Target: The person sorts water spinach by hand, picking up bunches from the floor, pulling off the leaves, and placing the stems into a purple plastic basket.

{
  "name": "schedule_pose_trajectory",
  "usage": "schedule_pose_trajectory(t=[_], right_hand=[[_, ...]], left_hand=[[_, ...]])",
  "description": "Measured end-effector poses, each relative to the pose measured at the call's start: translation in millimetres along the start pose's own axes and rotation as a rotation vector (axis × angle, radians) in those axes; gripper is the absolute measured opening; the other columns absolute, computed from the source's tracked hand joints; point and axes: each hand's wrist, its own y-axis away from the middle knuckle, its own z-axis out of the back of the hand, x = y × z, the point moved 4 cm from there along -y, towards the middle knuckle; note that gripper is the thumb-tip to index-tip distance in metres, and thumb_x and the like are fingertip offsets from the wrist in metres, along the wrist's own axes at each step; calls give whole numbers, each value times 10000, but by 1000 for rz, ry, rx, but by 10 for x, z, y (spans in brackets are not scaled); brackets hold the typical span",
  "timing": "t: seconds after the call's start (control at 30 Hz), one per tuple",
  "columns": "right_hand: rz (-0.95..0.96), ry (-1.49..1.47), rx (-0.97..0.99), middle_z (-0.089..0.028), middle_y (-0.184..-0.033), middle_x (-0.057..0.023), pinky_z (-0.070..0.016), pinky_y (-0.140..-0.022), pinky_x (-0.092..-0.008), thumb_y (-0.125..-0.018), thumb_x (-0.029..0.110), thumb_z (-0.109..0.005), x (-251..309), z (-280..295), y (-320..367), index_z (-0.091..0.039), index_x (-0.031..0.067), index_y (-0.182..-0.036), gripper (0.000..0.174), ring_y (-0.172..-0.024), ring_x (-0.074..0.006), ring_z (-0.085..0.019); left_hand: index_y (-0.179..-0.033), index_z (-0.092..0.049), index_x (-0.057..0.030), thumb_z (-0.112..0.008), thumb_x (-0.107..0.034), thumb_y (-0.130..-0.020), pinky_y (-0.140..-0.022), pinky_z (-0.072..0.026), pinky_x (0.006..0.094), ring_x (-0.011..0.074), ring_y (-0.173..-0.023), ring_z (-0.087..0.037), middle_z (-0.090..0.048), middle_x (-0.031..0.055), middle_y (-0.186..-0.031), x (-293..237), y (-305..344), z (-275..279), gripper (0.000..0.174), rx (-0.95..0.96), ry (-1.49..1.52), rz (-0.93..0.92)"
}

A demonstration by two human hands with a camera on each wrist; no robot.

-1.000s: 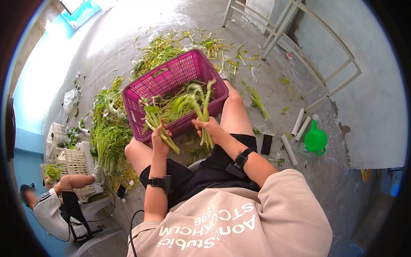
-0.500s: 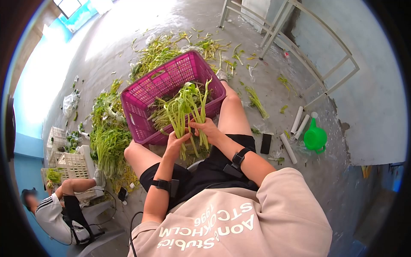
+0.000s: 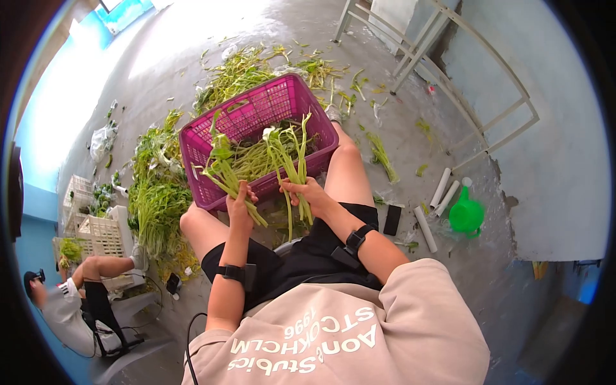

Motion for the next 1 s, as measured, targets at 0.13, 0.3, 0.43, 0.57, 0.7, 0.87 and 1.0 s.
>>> schedule_pose_trajectory(t=[0.13, 0.3, 0.43, 0.57, 0.7, 0.87, 1.0], right_hand=[[-7, 121, 43, -680, -850, -75, -444, -509, -254, -891, 141, -733, -11, -57, 7, -678, -3, -1014, 197, -523, -83, -537], [-31, 278, 63, -652, -788, -41, -414, -501, -256, -843, 115, -776, -41, -55, 16, -692, 2, -979, 196, -525, -85, -520], [-64, 311, 43, -640, -771, -32, -401, -499, -257, -832, 117, -785, -46, -42, 7, -695, 3, -976, 205, -532, -88, -517], [-96, 299, 23, -655, -797, -43, -409, -507, -254, -838, 129, -781, -60, -53, 16, -690, 8, -983, 209, -542, -87, -522], [-106, 273, 81, -675, -862, -50, -424, -526, -246, -884, 166, -742, -88, -50, 13, -644, 35, -1064, 242, -580, -78, -540], [-109, 139, 49, -651, -900, -37, -458, -562, -252, -943, 189, -680, -104, -47, -16, -599, 53, -1141, 254, -636, -90, -569], [-106, -91, -70, -608, -896, -2, -473, -569, -264, -950, 206, -679, -82, -2, -39, -575, 73, -1160, 270, -629, -94, -564]], left_hand=[[-1039, -578, -53, -680, -166, -950, -577, -469, 266, 114, -598, -524, -536, 17, -756, -169, -6, 65, 176, -40, 62, -42], [-1059, -603, -31, -698, -150, -932, -606, -487, 286, 117, -595, -533, -585, 37, -787, -190, -5, 65, 198, -15, 172, -49], [-1080, -632, -6, -698, -113, -923, -628, -506, 296, 117, -601, -546, -651, 85, -885, -163, -13, 33, 201, 22, 133, -67], [-1079, -629, 4, -703, -110, -918, -644, -519, 295, 112, -615, -572, -671, 97, -930, -143, 3, -9, 211, 51, 69, -62], [-1094, -618, 2, -687, -142, -933, -628, -510, 291, 108, -603, -561, -648, 72, -877, -142, 16, -26, 226, 34, 62, -41], [-1172, -568, -1, -625, -213, -970, -584, -459, 271, 94, -625, -515, -542, 8, -782, -88, 70, -106, 298, 201, 136, 126], [-1184, -563, -13, -652, -200, -943, -574, -431, 247, 79, -637, -485, -534, -4, -794, -35, 120, -206, 318, 270, 68, 184]])
